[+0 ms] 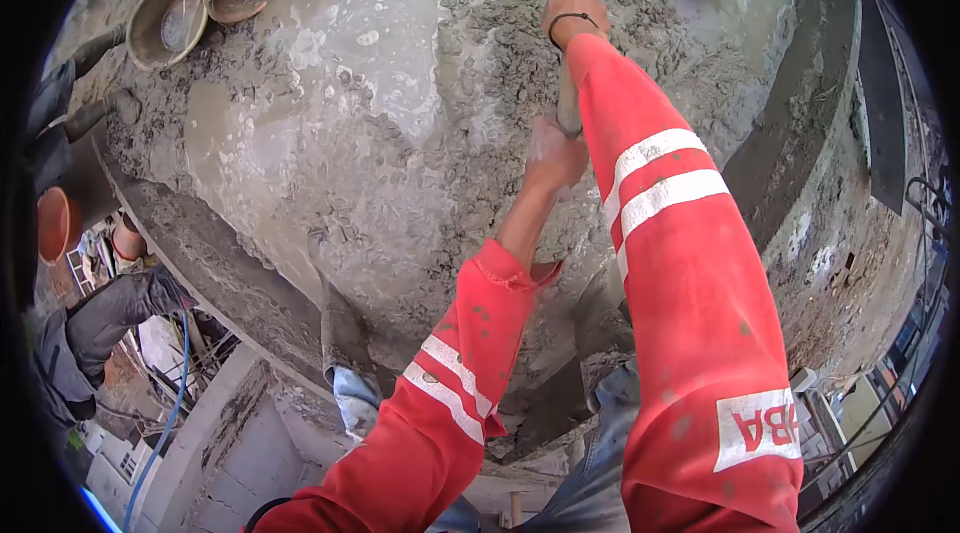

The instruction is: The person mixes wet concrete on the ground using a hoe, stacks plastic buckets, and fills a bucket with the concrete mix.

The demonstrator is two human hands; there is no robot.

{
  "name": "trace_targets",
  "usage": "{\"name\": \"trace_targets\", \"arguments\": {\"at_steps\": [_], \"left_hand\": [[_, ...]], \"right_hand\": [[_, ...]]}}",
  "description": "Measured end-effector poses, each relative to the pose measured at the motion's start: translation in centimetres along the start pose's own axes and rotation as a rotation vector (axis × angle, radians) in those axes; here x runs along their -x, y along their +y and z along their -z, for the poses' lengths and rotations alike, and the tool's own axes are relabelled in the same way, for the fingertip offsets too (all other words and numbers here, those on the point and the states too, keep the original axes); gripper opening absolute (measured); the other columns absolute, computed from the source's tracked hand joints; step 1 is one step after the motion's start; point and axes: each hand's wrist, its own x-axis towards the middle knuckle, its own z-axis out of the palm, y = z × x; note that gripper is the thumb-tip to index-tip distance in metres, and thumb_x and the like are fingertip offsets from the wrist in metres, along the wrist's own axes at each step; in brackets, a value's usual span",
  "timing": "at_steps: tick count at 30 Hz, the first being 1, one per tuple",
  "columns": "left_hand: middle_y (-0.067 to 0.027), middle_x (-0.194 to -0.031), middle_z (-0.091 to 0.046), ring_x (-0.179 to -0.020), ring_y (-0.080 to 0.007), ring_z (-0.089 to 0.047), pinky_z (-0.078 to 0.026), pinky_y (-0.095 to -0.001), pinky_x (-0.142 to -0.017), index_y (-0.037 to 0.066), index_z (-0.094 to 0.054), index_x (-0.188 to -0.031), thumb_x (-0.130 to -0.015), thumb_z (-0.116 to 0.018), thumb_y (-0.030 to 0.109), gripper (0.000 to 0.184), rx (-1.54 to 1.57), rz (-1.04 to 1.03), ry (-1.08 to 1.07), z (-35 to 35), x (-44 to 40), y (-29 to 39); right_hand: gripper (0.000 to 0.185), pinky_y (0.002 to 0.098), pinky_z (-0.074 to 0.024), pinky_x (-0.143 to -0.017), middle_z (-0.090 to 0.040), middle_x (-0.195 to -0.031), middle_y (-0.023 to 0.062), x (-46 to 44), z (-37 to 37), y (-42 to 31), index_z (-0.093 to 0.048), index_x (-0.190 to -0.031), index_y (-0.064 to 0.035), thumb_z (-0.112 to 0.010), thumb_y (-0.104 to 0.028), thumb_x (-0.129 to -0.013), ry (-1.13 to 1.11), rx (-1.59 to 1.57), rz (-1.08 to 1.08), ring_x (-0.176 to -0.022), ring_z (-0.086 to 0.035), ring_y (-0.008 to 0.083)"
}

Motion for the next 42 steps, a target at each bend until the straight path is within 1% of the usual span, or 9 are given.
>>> {"name": "trace_targets", "arguments": {"at_steps": [6,16,17,18,20,26,31,35,42], "left_hand": [[-0.0306,-0.094,-0.061,-0.089,-0.0448,-0.061,-0.048,-0.046,-0.079,-0.008,-0.059,-0.094,-0.076,-0.063,0.018,0.032,-0.089,0.155,-0.146,7.7,13.3,-2.7],[-0.0286,-0.088,-0.062,-0.083,-0.0466,-0.059,-0.048,-0.0485,-0.074,-0.005,-0.06,-0.096,-0.075,-0.065,0.021,0.034,-0.575,0.295,-0.39,28.6,43.3,-12.3],[-0.0272,-0.091,-0.062,-0.085,-0.0456,-0.06,-0.048,-0.0495,-0.076,-0.001,-0.06,-0.1,-0.075,-0.063,0.02,0.033,-0.571,0.298,-0.397,30.6,45.6,-10.2],[-0.0272,-0.091,-0.063,-0.086,-0.0452,-0.06,-0.049,-0.0495,-0.077,-0.001,-0.06,-0.101,-0.075,-0.062,0.019,0.033,-0.569,0.298,-0.413,32.5,48.3,-10.3],[-0.0272,-0.091,-0.063,-0.088,-0.0449,-0.061,-0.049,-0.0496,-0.078,-0.001,-0.06,-0.102,-0.075,-0.061,0.019,0.033,-0.583,0.302,-0.431,35.2,50.0,-9.9],[-0.0256,-0.088,-0.064,-0.085,-0.0438,-0.061,-0.047,-0.0514,-0.078,0.001,-0.054,-0.116,-0.077,-0.062,0.019,0.043,-0.723,0.231,-0.463,27.1,42.0,-7.0],[-0.0262,-0.077,-0.061,-0.074,-0.043,-0.062,-0.048,-0.0457,-0.067,-0.004,-0.059,-0.103,-0.07,-0.059,0.01,0.035,-0.389,-0.291,-0.093,9.6,20.4,-2.5],[-0.028,-0.088,-0.061,-0.087,-0.0468,-0.059,-0.047,-0.0497,-0.075,-0.004,-0.057,-0.102,-0.074,-0.063,0.013,0.034,-0.232,-0.187,-0.106,2.1,9.0,1.2],[-0.0179,-0.065,-0.061,-0.063,-0.0345,-0.06,-0.045,-0.0428,-0.059,-0.003,-0.06,-0.085,-0.073,-0.064,0.014,0.021,-0.021,0.035,0.019,3.4,15.8,-8.3]], "right_hand": [[0.036,0.0456,-0.046,-0.094,-0.058,-0.118,0.0267,14.1,1.5,-1.3,-0.04,-0.119,0.0027,-0.044,-0.021,-0.093,-0.184,-0.132,-0.241,-0.112,-0.056,0.0415],[0.041,0.0448,-0.0508,-0.075,-0.064,-0.083,0.0281,52.4,-2.7,0.5,-0.056,-0.103,0.005,-0.072,-0.017,-0.072,-0.305,-0.646,-0.569,-0.082,-0.064,0.0439],[0.037,0.0436,-0.0517,-0.068,-0.063,-0.078,0.0242,56.6,-1.8,-0.1,-0.055,-0.1,0.0037,-0.072,-0.015,-0.073,-0.295,-0.58,-0.568,-0.071,-0.066,0.0371],[0.031,0.0402,-0.0513,-0.054,-0.061,-0.072,0.018,58.0,1.7,-2.8,-0.052,-0.094,0.0023,-0.07,-0.012,-0.074,-0.471,-0.836,-1.038,-0.061,-0.064,0.028],[0.026,0.035,-0.0472,-0.04,-0.056,-0.066,0.0131,63.5,-0.3,-2.8,-0.047,-0.093,0.0012,-0.066,-0.006,-0.077,-0.336,-0.83,-0.948,-0.05,-0.059,0.0216],[0.025,0.0341,-0.046,-0.042,-0.052,-0.073,0.0102,48.6,9.5,-1.6,-0.044,-0.1,-0.0002,-0.059,0.001,-0.08,-0.196,-1.187,-0.908,-0.05,-0.054,0.0194],[0.044,0.0484,-0.048,-0.071,-0.059,-0.081,0.0277,21.1,8.9,4.4,-0.036,-0.107,0.0012,-0.065,-0.016,-0.078,-0.041,-0.742,-0.319,-0.077,-0.062,0.0443],[0.055,0.0494,-0.0504,-0.082,-0.061,-0.1,0.0309,2.5,6.1,4.0,-0.033,-0.116,0.0016,-0.068,-0.02,-0.079,-0.035,-0.367,-0.106,-0.094,-0.062,0.0453],[0.05,0.0456,-0.0466,-0.094,-0.055,-0.122,0.0274,11.3,-1.2,1.7,-0.037,-0.128,0.0003,-0.058,-0.015,-0.086,-0.281,-0.032,-0.19,-0.112,-0.057,0.0397]]}}
